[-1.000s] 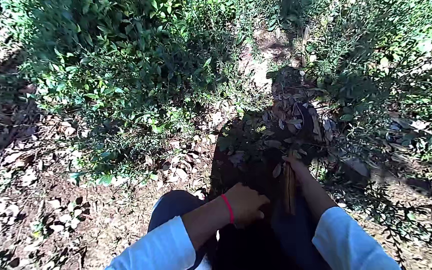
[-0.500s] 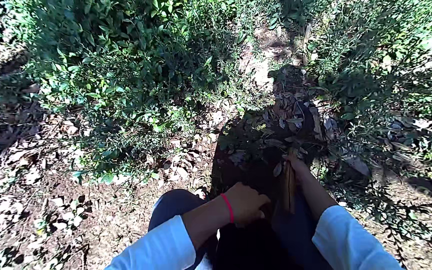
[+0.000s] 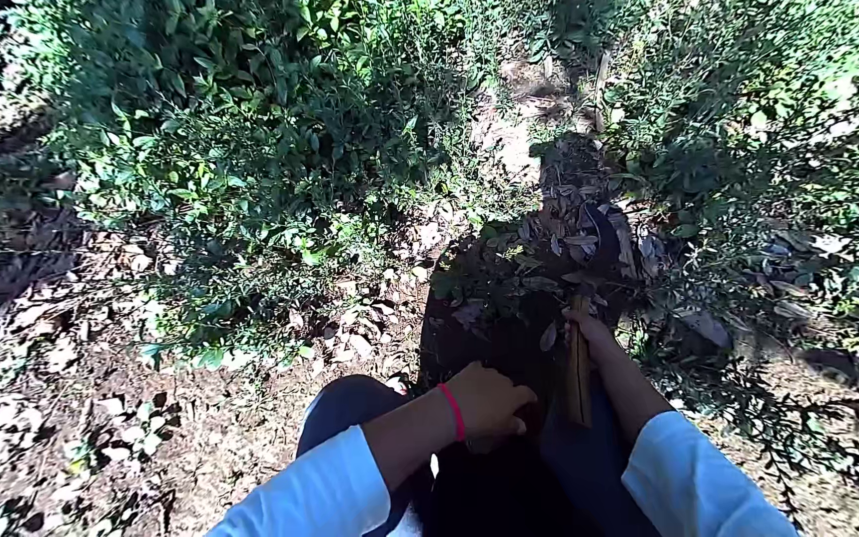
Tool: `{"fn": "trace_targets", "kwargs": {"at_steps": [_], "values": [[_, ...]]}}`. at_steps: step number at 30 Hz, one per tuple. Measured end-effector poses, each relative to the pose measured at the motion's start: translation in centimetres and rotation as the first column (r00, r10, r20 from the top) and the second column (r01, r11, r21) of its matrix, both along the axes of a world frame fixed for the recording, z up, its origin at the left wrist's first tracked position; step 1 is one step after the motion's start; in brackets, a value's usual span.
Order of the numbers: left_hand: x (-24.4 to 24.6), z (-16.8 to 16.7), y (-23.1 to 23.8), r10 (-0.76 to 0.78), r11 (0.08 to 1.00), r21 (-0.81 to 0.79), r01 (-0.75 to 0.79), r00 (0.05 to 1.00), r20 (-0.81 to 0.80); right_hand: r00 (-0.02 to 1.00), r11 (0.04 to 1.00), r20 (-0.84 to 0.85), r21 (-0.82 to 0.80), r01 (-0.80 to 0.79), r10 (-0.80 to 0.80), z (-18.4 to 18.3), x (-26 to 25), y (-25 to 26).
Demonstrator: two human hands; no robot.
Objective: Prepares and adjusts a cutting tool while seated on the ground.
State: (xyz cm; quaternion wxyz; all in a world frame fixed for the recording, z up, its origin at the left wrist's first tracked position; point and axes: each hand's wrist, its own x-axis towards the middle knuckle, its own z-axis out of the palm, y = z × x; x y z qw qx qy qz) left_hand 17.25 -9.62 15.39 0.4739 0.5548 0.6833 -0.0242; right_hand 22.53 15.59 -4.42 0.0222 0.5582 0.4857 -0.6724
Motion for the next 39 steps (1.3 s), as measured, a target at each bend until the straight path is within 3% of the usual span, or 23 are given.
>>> {"fn": "trace_targets", "kwargs": {"at_steps": [28, 31, 34, 36, 37, 39], "values": [[0.3, 0.2, 0.6, -0.031, 1.000, 0.004, 0.031, 1.000, -0.003, 1.000, 0.999, -0.023, -0.037, -0.001, 0.000, 0.4, 0.6, 0.3], [0.6, 0.5, 0.0, -0.021, 1.000, 0.001, 0.021, 1.000, 0.007, 0.990, 0.989, -0.101, -0.122, 0.083, -0.096, 1.7, 0.1, -0.5], [1.3, 1.1, -1.1, 0.010, 1.000, 0.018, -0.010, 1.000, 0.000, 0.917, 0.922, -0.267, -0.331, 0.203, -0.298, 3.0, -0.8, -1.6], [2.5, 1.2, -2.4, 0.050, 0.986, 0.161, -0.049, 0.999, 0.004, 0.830, 0.855, -0.371, -0.470, 0.220, -0.417, 3.8, -1.3, -2.2], [3.4, 1.2, -3.2, 0.080, 0.947, 0.311, -0.081, 0.997, 0.016, 0.784, 0.829, -0.414, -0.516, 0.216, -0.462, 4.1, -1.5, -2.3], [5.7, 1.3, -4.3, 0.152, 0.773, 0.603, -0.197, 0.980, 0.127, 0.705, 0.806, -0.499, -0.566, 0.175, -0.504, 4.5, -1.7, -1.9]]}}
